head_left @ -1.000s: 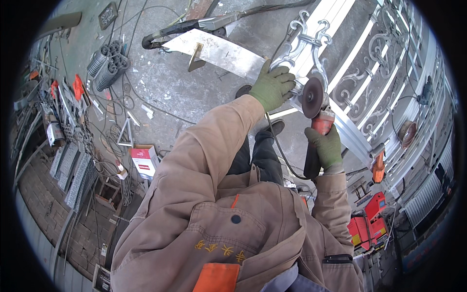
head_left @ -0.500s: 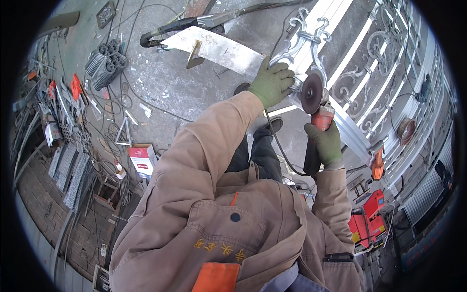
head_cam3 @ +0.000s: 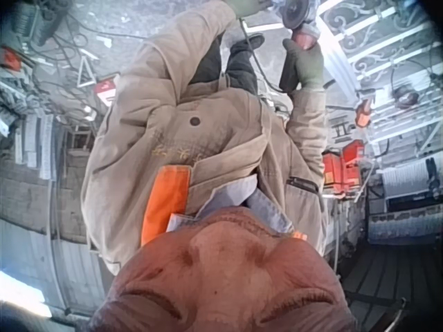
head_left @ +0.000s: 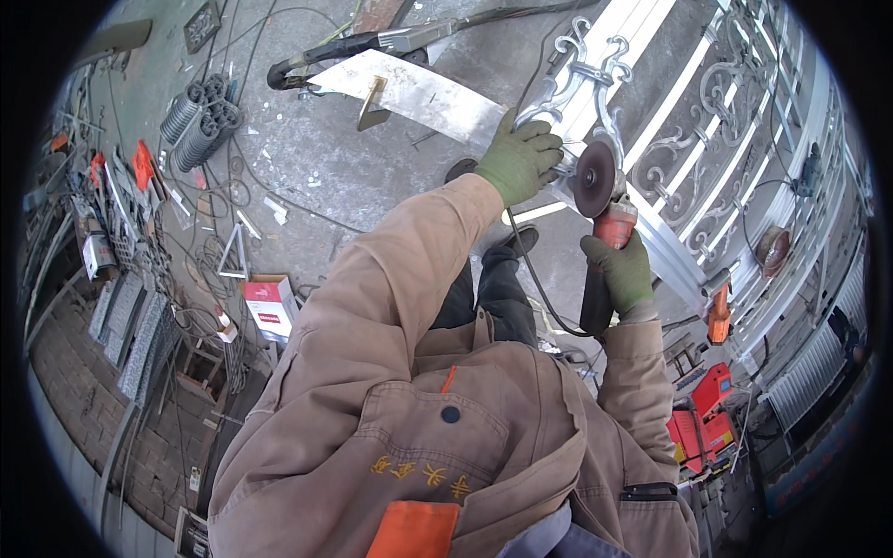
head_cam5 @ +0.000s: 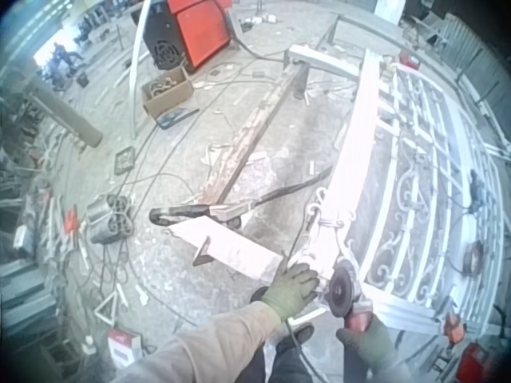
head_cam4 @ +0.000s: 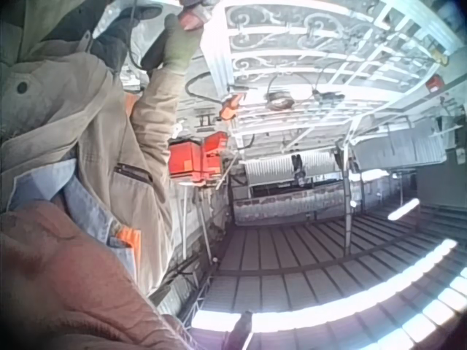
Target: The person assembles a metal gate by attaching ornate metal pieces to a frame using a pneumatic rivet gun and an angle grinder. They position the decorative elements, secure them with rivets, and grind the surfaces to smooth them.
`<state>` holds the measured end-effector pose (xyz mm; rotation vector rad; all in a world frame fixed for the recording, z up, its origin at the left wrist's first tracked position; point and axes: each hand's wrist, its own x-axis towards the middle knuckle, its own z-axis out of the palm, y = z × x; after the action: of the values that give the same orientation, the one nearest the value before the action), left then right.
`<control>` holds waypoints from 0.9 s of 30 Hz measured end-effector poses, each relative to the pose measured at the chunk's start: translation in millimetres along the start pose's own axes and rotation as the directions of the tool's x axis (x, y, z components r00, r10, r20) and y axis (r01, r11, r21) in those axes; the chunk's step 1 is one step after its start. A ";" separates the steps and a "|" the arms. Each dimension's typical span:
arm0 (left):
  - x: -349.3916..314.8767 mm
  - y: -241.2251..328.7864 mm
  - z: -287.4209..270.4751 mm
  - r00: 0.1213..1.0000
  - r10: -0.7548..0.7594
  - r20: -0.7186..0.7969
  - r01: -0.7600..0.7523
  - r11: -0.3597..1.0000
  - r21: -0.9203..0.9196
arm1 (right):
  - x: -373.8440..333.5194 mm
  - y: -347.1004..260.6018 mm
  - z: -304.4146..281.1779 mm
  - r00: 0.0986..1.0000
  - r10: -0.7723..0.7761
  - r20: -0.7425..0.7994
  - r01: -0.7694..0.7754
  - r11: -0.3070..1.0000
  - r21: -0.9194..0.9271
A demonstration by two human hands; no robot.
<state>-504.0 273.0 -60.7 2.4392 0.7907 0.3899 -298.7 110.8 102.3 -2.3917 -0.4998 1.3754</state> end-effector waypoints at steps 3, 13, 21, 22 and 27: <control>0.5 1.0 -3.6 1.000 -0.001 0.013 0.001 1.000 0.010 | -6.9 -5.4 -0.6 0.999 0.027 0.019 -0.027 1.000 -0.015; 0.4 3.0 -4.8 0.998 -0.028 0.059 0.026 0.999 0.022 | 1.6 -5.0 2.2 1.000 -0.024 -0.003 0.024 1.000 -0.006; 0.8 1.0 -4.5 0.996 -0.020 0.090 0.015 0.998 0.054 | -7.2 0.3 1.1 1.000 -0.011 0.009 0.011 1.000 -0.006; 0.2 1.0 -2.8 0.997 -0.019 0.080 0.015 0.998 0.056 | -6.8 3.1 0.6 1.000 -0.015 0.012 0.015 1.000 -0.006; 0.4 -1.5 -1.2 0.987 -0.024 0.161 0.015 0.998 0.060 | -6.1 -4.2 2.2 0.999 -0.031 -0.009 0.031 0.998 -0.062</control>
<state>-504.9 274.8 -60.5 2.4782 0.7647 0.1602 -304.1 111.9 107.7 -2.4280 -0.5824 1.3526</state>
